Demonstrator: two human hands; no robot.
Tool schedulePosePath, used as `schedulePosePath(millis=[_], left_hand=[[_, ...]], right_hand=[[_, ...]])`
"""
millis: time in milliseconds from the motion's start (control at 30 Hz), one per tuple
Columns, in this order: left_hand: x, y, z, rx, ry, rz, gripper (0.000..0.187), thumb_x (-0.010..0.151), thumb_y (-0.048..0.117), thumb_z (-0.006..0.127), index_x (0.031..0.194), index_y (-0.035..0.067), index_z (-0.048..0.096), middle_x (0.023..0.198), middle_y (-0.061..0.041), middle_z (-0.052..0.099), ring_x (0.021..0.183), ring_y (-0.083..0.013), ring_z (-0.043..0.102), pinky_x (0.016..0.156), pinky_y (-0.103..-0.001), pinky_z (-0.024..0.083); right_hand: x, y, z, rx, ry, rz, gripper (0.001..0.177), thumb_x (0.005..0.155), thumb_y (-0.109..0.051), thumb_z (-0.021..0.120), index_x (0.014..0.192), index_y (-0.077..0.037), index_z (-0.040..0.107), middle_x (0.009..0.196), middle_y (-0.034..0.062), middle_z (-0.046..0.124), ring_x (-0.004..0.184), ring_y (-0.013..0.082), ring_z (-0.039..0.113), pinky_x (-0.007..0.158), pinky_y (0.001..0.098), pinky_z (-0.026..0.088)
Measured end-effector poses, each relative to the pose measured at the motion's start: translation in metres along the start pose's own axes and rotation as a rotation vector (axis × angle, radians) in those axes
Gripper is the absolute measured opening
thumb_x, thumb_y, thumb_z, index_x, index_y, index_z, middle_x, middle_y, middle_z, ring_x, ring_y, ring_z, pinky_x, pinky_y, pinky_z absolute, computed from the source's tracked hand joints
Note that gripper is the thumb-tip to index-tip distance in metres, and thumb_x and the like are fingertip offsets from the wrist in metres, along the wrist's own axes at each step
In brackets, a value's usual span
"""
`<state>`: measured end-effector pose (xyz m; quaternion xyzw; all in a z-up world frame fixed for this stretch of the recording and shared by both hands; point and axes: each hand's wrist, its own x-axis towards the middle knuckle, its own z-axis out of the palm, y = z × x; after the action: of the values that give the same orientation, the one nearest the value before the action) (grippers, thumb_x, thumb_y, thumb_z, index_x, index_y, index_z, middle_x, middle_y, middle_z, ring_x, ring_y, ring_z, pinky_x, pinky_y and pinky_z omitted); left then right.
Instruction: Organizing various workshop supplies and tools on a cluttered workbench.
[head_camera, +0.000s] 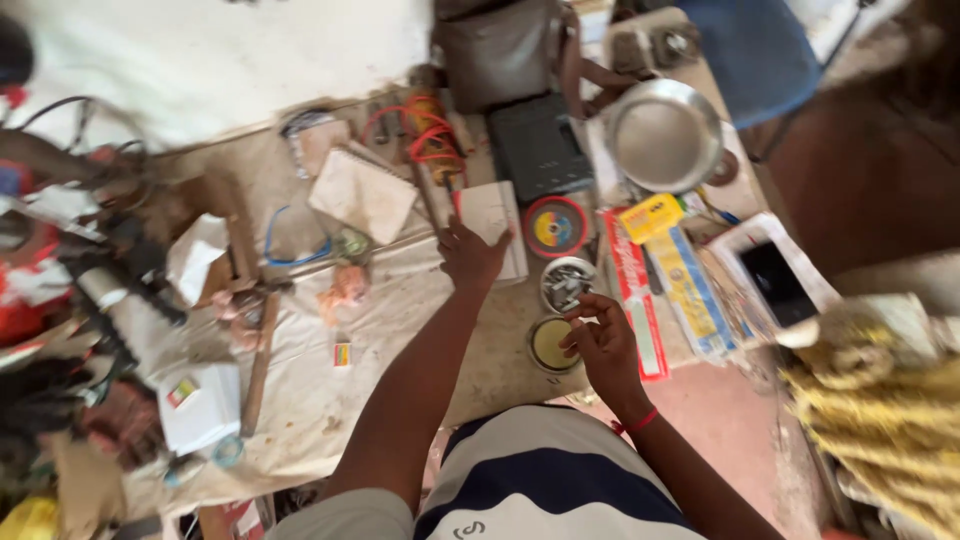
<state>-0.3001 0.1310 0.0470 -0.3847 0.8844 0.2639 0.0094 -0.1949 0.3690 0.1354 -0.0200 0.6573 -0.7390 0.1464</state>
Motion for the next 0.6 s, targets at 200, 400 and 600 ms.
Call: schedulePosePath(millis=[200, 400, 600], left_hand=[[-0.016, -0.108, -0.006, -0.148, 0.102, 0.066, 0.087, 0.09, 0.057, 0.07, 0.149, 0.003, 0.036, 0.147, -0.023, 0.039, 0.136, -0.0451, 0.036, 0.107, -0.063, 0.035], [-0.056, -0.227, -0.018, -0.298, 0.23, -0.075, 0.068, 0.089, 0.04, 0.074, 0.14, 0.006, 0.045, 0.135, -0.019, 0.053, 0.125, -0.0403, 0.048, 0.106, -0.056, 0.04], [-0.102, -0.294, -0.03, -0.533, 0.291, -0.173, 0.049, 0.094, 0.029, 0.07, 0.13, 0.003, 0.05, 0.119, -0.017, 0.066, 0.099, -0.0314, 0.068, 0.09, -0.044, 0.055]], right_hand=[[0.027, 0.013, 0.04, 0.031, -0.163, -0.059, 0.031, 0.099, -0.003, 0.058, 0.129, -0.001, 0.051, 0.109, 0.0089, 0.062, 0.075, 0.0127, 0.065, 0.063, 0.0275, 0.056], [0.041, 0.017, 0.098, 0.032, -0.443, -0.068, 0.027, 0.1, -0.003, 0.058, 0.126, -0.003, 0.052, 0.108, 0.0058, 0.06, 0.076, 0.0111, 0.063, 0.065, 0.0262, 0.055], [0.055, 0.055, 0.148, -0.261, -0.787, 0.009, 0.025, 0.097, -0.009, 0.066, 0.121, -0.004, 0.06, 0.095, 0.0076, 0.066, 0.076, 0.0128, 0.065, 0.068, 0.0284, 0.055]])
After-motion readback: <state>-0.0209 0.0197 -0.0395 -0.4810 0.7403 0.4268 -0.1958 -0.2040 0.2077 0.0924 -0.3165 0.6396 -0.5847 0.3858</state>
